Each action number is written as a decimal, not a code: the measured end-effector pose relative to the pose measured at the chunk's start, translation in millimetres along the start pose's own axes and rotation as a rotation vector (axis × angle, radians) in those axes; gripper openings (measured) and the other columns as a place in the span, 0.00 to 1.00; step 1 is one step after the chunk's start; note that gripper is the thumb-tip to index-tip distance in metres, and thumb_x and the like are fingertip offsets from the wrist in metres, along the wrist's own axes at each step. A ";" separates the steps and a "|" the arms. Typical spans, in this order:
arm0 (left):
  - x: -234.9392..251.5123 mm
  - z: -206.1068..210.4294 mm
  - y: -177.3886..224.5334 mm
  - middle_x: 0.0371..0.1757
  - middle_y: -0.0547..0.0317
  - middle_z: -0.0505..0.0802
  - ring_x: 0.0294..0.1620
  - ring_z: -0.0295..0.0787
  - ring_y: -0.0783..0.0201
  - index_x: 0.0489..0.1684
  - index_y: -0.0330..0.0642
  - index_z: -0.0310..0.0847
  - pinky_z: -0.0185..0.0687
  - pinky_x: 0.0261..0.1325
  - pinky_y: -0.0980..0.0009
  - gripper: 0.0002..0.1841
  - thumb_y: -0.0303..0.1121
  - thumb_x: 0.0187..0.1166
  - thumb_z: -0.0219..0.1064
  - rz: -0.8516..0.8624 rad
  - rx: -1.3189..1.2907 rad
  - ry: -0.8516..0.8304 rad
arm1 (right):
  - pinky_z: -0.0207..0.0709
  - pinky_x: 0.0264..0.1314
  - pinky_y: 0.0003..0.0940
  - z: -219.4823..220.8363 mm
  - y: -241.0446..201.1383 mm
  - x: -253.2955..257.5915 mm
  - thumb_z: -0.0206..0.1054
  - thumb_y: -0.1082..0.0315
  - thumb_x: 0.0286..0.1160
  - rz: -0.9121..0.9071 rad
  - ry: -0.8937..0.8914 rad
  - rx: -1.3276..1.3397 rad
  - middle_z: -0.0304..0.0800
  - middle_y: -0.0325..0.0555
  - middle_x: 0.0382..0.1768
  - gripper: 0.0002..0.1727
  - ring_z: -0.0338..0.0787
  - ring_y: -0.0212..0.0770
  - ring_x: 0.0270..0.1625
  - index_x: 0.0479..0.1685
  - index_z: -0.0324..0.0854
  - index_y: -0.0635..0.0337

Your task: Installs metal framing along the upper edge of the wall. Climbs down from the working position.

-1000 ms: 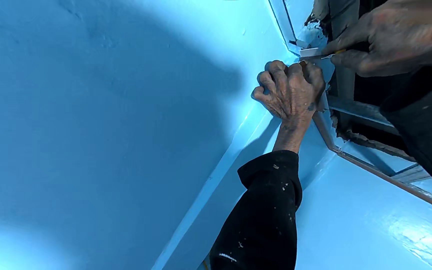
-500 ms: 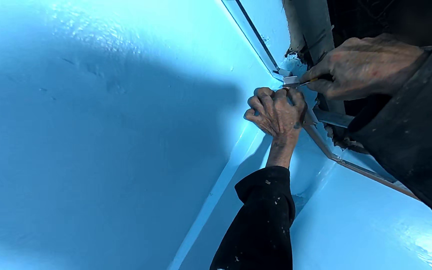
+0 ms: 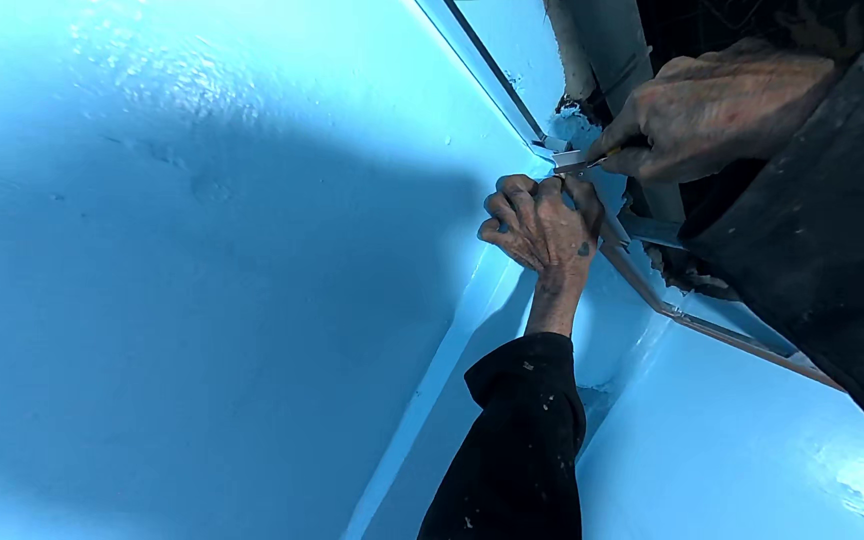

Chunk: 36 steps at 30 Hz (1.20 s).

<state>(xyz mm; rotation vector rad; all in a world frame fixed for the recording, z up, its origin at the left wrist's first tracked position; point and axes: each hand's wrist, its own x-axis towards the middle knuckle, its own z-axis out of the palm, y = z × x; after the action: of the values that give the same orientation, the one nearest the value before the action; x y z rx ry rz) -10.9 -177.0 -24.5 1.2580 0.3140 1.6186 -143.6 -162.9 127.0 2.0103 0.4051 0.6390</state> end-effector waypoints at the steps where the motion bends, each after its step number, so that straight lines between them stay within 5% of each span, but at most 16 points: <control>1: -4.1 -9.7 -4.9 0.60 0.52 0.81 0.67 0.72 0.45 0.45 0.54 0.89 0.63 0.63 0.44 0.10 0.45 0.81 0.64 0.066 -0.002 -0.088 | 0.71 0.30 0.61 12.2 20.0 13.7 0.63 0.50 0.79 -0.098 0.067 0.006 0.85 0.42 0.25 0.12 0.86 0.52 0.32 0.42 0.92 0.36; 2: -6.3 -15.2 -8.1 0.64 0.50 0.78 0.69 0.70 0.43 0.50 0.53 0.86 0.63 0.63 0.44 0.11 0.44 0.82 0.63 0.107 -0.005 -0.128 | 0.68 0.20 0.57 37.1 48.0 37.2 0.64 0.44 0.68 -0.206 0.224 -0.008 0.81 0.38 0.20 0.12 0.83 0.48 0.24 0.34 0.91 0.31; 4: -6.9 -19.3 -9.2 0.65 0.51 0.78 0.69 0.70 0.44 0.49 0.53 0.85 0.64 0.63 0.46 0.10 0.45 0.82 0.63 0.131 0.000 -0.137 | 0.67 0.18 0.58 57.1 75.7 69.0 0.64 0.35 0.58 -0.213 0.250 -0.025 0.80 0.37 0.20 0.15 0.83 0.49 0.23 0.33 0.89 0.28; 7: -6.6 -22.1 -8.9 0.64 0.52 0.78 0.68 0.70 0.46 0.49 0.53 0.86 0.64 0.63 0.46 0.11 0.45 0.82 0.63 0.132 0.009 -0.138 | 0.70 0.21 0.61 64.1 76.5 78.8 0.69 0.36 0.53 -0.151 0.227 -0.079 0.80 0.40 0.21 0.17 0.84 0.52 0.26 0.33 0.87 0.32; 9: -6.3 -22.5 -8.7 0.65 0.51 0.78 0.69 0.70 0.45 0.51 0.53 0.86 0.64 0.63 0.46 0.11 0.44 0.83 0.62 0.134 0.014 -0.153 | 0.67 0.18 0.61 70.3 70.0 69.0 0.69 0.36 0.52 -0.167 0.371 -0.112 0.77 0.41 0.18 0.17 0.82 0.54 0.22 0.30 0.85 0.34; 11: -6.0 -22.8 -9.2 0.66 0.52 0.78 0.70 0.69 0.44 0.52 0.54 0.86 0.63 0.64 0.46 0.10 0.43 0.83 0.62 0.137 0.017 -0.169 | 0.63 0.15 0.60 52.7 37.7 35.5 0.69 0.42 0.58 -0.154 0.417 -0.144 0.77 0.45 0.15 0.15 0.81 0.56 0.19 0.32 0.88 0.39; 12: -5.7 -22.8 -9.4 0.66 0.52 0.78 0.70 0.69 0.44 0.51 0.54 0.86 0.63 0.64 0.45 0.10 0.42 0.83 0.62 0.138 0.021 -0.172 | 0.70 0.29 0.64 19.2 0.1 7.1 0.69 0.48 0.73 0.015 0.160 -0.149 0.84 0.51 0.25 0.13 0.86 0.61 0.32 0.48 0.91 0.39; 14: -4.9 -22.8 -9.4 0.65 0.52 0.78 0.70 0.69 0.45 0.49 0.54 0.86 0.63 0.64 0.46 0.09 0.42 0.83 0.63 0.139 0.025 -0.162 | 0.72 0.37 0.66 -4.7 -41.0 -12.5 0.68 0.54 0.78 0.223 0.006 -0.175 0.88 0.55 0.32 0.13 0.88 0.64 0.41 0.57 0.90 0.39; 19: -1.5 -23.7 -5.2 0.62 0.53 0.79 0.69 0.70 0.49 0.47 0.52 0.85 0.63 0.64 0.49 0.10 0.43 0.84 0.61 0.106 0.030 -0.159 | 0.72 0.37 0.67 1.3 -48.2 -14.7 0.69 0.55 0.76 0.241 0.043 -0.201 0.88 0.58 0.36 0.14 0.89 0.66 0.43 0.54 0.89 0.47; 22: 3.0 2.0 0.1 0.48 0.59 0.87 0.60 0.79 0.52 0.31 0.59 0.94 0.62 0.60 0.48 0.12 0.50 0.73 0.67 -0.008 -0.018 0.041 | 0.72 0.36 0.66 6.0 -47.9 -18.8 0.65 0.57 0.79 0.226 0.078 -0.159 0.87 0.59 0.35 0.11 0.88 0.68 0.43 0.44 0.87 0.52; 23: 1.7 -2.8 -0.6 0.52 0.58 0.86 0.63 0.77 0.51 0.36 0.58 0.93 0.62 0.61 0.48 0.12 0.50 0.75 0.66 0.004 -0.023 -0.006 | 0.71 0.36 0.67 8.7 -42.9 -21.0 0.63 0.56 0.81 0.208 0.103 -0.107 0.87 0.59 0.34 0.11 0.88 0.69 0.43 0.45 0.87 0.51; 25: -0.1 -21.0 -2.3 0.63 0.53 0.80 0.71 0.71 0.49 0.52 0.54 0.87 0.62 0.67 0.47 0.14 0.49 0.85 0.60 0.048 -0.019 -0.176 | 0.72 0.34 0.67 16.3 -26.3 -27.7 0.56 0.52 0.82 0.137 0.204 0.007 0.88 0.56 0.33 0.16 0.89 0.66 0.42 0.48 0.88 0.45; 29: 4.7 7.4 1.9 0.48 0.58 0.86 0.61 0.78 0.51 0.31 0.61 0.94 0.60 0.63 0.45 0.15 0.54 0.76 0.65 -0.049 -0.080 0.057 | 0.73 0.38 0.61 25.9 -8.4 -57.8 0.46 0.52 0.89 0.025 0.438 0.325 0.88 0.54 0.38 0.25 0.88 0.54 0.39 0.61 0.85 0.55; 32: 1.4 13.1 -4.0 0.47 0.60 0.85 0.61 0.77 0.51 0.28 0.62 0.92 0.59 0.63 0.46 0.15 0.57 0.75 0.67 0.002 -0.117 0.112 | 0.81 0.31 0.38 45.6 -3.7 -70.9 0.43 0.50 0.93 0.104 0.583 0.551 0.83 0.39 0.34 0.24 0.83 0.33 0.27 0.61 0.80 0.55; 36: -0.5 10.0 -11.5 0.50 0.57 0.87 0.63 0.77 0.46 0.32 0.59 0.90 0.61 0.60 0.44 0.11 0.52 0.69 0.69 0.083 -0.138 0.122 | 0.83 0.25 0.39 81.9 -10.9 -76.3 0.43 0.53 0.93 0.175 0.651 0.765 0.86 0.40 0.32 0.22 0.85 0.34 0.22 0.63 0.77 0.57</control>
<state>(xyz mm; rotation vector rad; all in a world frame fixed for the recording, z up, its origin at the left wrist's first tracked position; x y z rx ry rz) 3.7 -175.8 -28.7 1.0825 0.2236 1.7607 -157.4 -254.6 63.3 2.5262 0.9801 1.4194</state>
